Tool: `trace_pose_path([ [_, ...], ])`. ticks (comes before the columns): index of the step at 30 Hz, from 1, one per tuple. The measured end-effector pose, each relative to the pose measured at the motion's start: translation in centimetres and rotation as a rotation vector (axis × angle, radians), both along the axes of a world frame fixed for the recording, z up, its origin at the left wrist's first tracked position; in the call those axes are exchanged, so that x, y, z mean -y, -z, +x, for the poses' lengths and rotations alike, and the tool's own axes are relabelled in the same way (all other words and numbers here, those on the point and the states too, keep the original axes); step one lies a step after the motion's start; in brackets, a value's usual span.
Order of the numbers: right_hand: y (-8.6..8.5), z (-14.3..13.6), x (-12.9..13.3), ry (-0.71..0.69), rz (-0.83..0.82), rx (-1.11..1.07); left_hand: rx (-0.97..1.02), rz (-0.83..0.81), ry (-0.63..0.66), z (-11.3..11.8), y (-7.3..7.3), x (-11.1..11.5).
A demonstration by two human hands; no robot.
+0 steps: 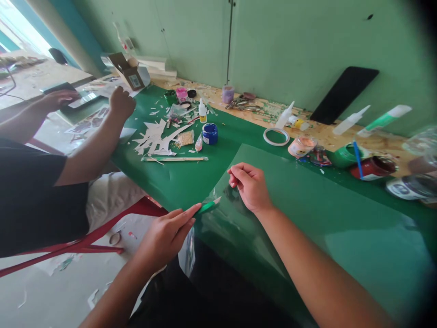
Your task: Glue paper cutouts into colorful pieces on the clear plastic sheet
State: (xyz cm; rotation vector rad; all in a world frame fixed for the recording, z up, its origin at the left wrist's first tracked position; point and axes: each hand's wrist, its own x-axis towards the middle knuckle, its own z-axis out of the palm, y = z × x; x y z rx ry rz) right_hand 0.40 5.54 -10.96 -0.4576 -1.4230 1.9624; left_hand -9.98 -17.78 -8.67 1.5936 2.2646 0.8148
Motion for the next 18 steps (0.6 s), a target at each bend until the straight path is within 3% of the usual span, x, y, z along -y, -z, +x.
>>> trace_pose_path([
  [5, 0.2, 0.1, 0.1, 0.024, 0.077, 0.036, -0.202, -0.065, 0.116, -0.9, 0.5, 0.3],
  [12, -0.5, 0.3, 0.4, -0.004, 0.232, 0.148, -0.184, -0.106, 0.114, -1.2, 0.0, -0.4],
  [18, -0.9, 0.4, 0.5, -0.017, 0.264, 0.190, -0.137, -0.146, 0.081, -1.3, -0.1, -0.6],
])
